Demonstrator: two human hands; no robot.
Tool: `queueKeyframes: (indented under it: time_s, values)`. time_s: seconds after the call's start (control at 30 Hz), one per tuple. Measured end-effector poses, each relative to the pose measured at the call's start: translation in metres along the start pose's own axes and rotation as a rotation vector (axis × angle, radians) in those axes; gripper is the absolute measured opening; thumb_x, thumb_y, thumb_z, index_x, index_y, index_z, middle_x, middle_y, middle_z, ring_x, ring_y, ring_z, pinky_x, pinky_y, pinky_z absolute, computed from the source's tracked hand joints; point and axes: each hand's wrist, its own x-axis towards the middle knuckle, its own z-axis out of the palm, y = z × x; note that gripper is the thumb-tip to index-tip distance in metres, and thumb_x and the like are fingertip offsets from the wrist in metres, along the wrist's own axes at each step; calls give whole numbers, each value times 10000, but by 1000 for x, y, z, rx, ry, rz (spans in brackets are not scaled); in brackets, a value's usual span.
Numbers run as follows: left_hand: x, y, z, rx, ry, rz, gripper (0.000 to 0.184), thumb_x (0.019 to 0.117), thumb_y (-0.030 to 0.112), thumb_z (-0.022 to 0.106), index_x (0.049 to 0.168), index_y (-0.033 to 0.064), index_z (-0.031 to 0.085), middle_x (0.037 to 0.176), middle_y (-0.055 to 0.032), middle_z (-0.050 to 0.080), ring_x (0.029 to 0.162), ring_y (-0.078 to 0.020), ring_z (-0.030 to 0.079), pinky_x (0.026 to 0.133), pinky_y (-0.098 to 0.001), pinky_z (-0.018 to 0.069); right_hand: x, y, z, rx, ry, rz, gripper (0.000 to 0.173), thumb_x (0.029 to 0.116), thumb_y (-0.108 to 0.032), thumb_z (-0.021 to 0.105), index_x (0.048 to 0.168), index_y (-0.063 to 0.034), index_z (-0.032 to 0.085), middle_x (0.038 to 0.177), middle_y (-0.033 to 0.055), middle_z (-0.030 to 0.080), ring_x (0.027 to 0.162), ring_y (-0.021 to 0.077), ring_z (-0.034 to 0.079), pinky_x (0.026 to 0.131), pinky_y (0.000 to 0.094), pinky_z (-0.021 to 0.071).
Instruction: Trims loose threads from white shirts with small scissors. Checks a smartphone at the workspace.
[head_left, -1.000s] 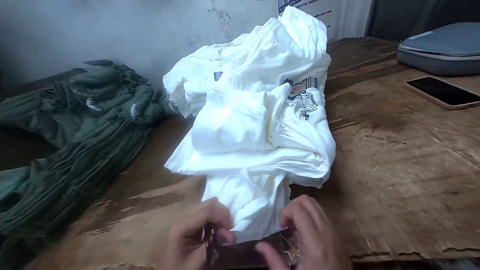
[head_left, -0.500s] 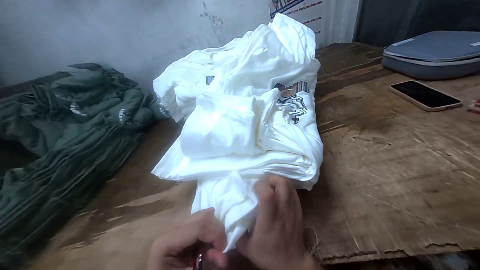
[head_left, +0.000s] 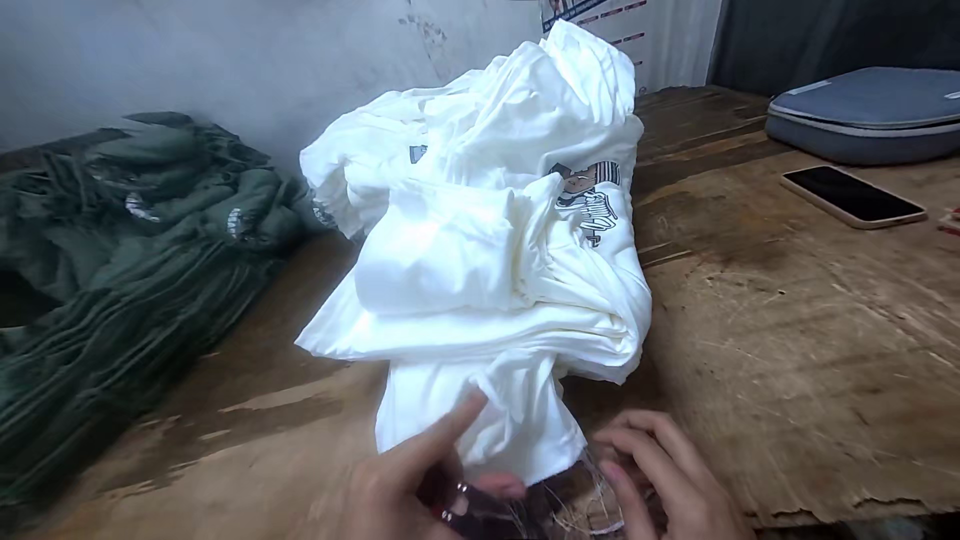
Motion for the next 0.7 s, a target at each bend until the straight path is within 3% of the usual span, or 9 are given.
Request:
queueKeyframes:
  time_s: [0.07,0.1,0.2,0.27,0.33,0.37,0.43,0.53,0.7]
  values:
    - [7,15,15,6,126,-80,702,780,356,885,1289,-37,602,658,45,618,523,8,504,479,-178,431,6,-3,8,37,13,59,371,1003,-352,644,1156,-27,741,1191,168,667,946,232,691,777,377,602]
    - [11,19,23,65,211,-97,643,779,319,879,1229,-28,579,651,54,598,516,5,506,470,-179,434,8,-4,13,59,34,78,399,969,-403,689,1108,-35,758,1170,150,687,956,232,696,792,394,600]
    - [24,12,40,365,506,17,313,852,189,747,1018,-20,584,652,-5,578,556,-56,537,533,-204,458,5,0,23,82,196,49,144,922,-219,753,893,-86,799,1008,74,740,852,126,702,739,272,598]
    - [22,7,36,374,440,101,226,866,168,713,1013,15,636,745,-56,628,654,-123,593,611,-257,504,3,4,25,84,285,8,111,920,-174,750,903,-92,822,985,82,728,840,86,677,732,207,574]
    - [12,14,30,260,230,114,403,903,287,760,1209,36,684,907,-114,654,799,-202,623,705,-358,524,2,8,25,107,353,-22,103,914,-164,755,911,-91,828,989,96,716,837,55,663,715,164,564]
    - [7,18,31,236,185,125,408,923,337,758,1244,89,712,958,-115,663,854,-214,630,750,-386,521,2,8,26,127,381,-34,99,911,-159,758,917,-88,827,1002,100,712,845,45,658,714,151,559]
    - [-4,22,41,297,217,180,258,957,327,721,1160,171,751,974,-75,686,889,-211,622,783,-393,463,3,9,28,170,425,-67,92,910,-146,760,931,-79,819,1033,110,694,874,33,651,724,130,555]
    - [-7,24,57,442,312,258,183,981,269,690,1121,167,749,1045,-39,733,954,-202,634,861,-385,439,4,7,30,210,439,-119,87,917,-155,748,912,-80,790,1071,114,661,923,15,629,759,105,534]
    - [3,20,66,487,357,351,120,988,231,666,1051,186,757,953,1,725,820,-160,590,765,-347,396,2,9,30,216,400,-209,67,896,-180,742,879,-117,725,1113,78,611,1001,3,591,853,102,502]
